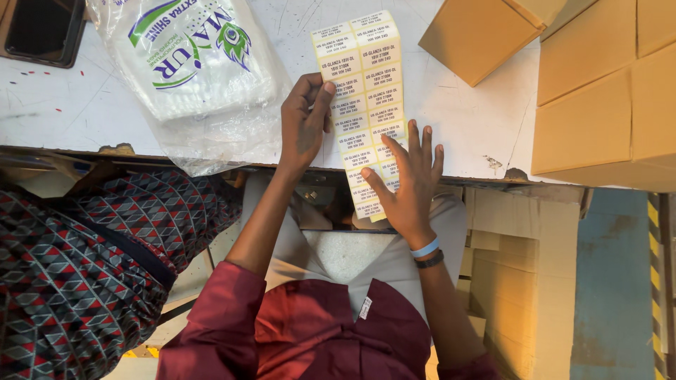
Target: The person repeatedly peels labels from a sheet and sticks them onto small cardboard boxes on a table. They handle the boxes one at a time, placing each labeled box aside after application.
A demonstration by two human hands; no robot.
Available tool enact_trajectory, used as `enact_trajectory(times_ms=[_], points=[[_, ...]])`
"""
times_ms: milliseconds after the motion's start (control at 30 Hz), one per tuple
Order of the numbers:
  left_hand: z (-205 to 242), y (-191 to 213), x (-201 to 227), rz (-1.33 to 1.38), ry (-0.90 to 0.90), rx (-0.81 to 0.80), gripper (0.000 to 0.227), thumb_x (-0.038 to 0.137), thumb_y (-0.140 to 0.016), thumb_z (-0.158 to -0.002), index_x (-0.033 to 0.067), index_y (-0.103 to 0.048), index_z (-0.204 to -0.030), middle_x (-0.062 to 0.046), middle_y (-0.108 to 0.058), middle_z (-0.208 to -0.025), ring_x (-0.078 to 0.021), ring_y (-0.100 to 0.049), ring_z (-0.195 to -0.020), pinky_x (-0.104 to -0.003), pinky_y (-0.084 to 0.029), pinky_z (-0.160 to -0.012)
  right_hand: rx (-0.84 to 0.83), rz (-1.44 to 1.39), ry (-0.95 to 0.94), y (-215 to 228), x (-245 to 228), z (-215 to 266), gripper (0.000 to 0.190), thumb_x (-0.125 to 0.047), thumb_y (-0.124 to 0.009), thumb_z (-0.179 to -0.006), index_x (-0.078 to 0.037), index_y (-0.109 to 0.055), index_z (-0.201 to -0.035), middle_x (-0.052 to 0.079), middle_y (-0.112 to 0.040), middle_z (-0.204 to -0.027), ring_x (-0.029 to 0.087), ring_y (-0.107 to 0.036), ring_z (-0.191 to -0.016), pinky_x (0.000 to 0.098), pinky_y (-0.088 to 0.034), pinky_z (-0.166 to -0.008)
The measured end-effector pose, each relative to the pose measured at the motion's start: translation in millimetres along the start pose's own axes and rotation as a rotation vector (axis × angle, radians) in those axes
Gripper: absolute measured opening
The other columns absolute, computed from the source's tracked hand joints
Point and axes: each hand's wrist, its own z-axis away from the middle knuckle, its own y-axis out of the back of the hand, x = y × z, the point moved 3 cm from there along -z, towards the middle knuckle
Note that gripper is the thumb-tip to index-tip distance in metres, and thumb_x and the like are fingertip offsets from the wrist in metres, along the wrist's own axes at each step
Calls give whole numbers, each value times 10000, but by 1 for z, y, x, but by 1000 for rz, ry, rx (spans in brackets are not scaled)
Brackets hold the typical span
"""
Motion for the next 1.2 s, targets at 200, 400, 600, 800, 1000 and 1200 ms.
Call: enact_trajectory(times_ms=[200, 400, 600, 800, 1000, 1200], points=[[-1, 0, 0, -2, 2, -14, 286, 263, -579, -1092, -3, -645, -1177, 0, -658, -815, -28, -496, -642, -209, -446, -560, -11, 23, 7, 0, 1, 2, 610, -489, -684, -985, -137, -569, -1471, 236, -321, -1676, 429, -199, -1592, 603, -57, -1269], [0, -5, 11, 9, -44, -31, 314, 272, -608, -1068, -14, -638, -1193, -58, -762, -984, -45, -586, -692, -210, -485, -596, 7, 53, 37, -2, 1, 5, 606, -499, -646, -1012, -127, -558, -1483, 239, -312, -1677, 423, -204, -1592, 597, -63, -1267], [-32, -10, 16, -232, 161, -42, 413, 275, -674, -959, -12, -558, -1231, -87, -757, -853, -131, -613, -555, -302, -445, -431, 13, 129, 61, -8, 1, 3, 608, -530, -608, -1024, -121, -567, -1472, 234, -296, -1681, 421, -202, -1588, 599, -68, -1267], [-47, -27, -1, 72, -109, -146, 337, 187, -689, -1020, -43, -566, -1233, -173, -769, -1143, -167, -768, -981, -319, -648, -818, 14, 168, 43, -8, 5, 3, 604, -545, -609, -1010, -136, -587, -1454, 208, -301, -1680, 407, -211, -1584, 597, -83, -1266], [-40, -26, -18, 267, 35, -110, 353, 190, -644, -998, -45, -560, -1247, -192, -749, -1107, -218, -778, -907, -341, -669, -786, 11, 156, 45, -6, 7, 5, 614, -552, -591, -1018, -135, -577, -1469, 213, -300, -1678, 411, -208, -1585, 595, -86, -1270], [-36, -22, -12, 294, -4, -126, 406, 214, -656, -999, -58, -555, -1283, -197, -757, -1103, -209, -785, -902, -333, -661, -807, 14, 150, 41, -7, 5, 5, 607, -543, -603, -1013, -139, -580, -1465, 217, -307, -1676, 412, -212, -1583, 591, -78, -1270]])
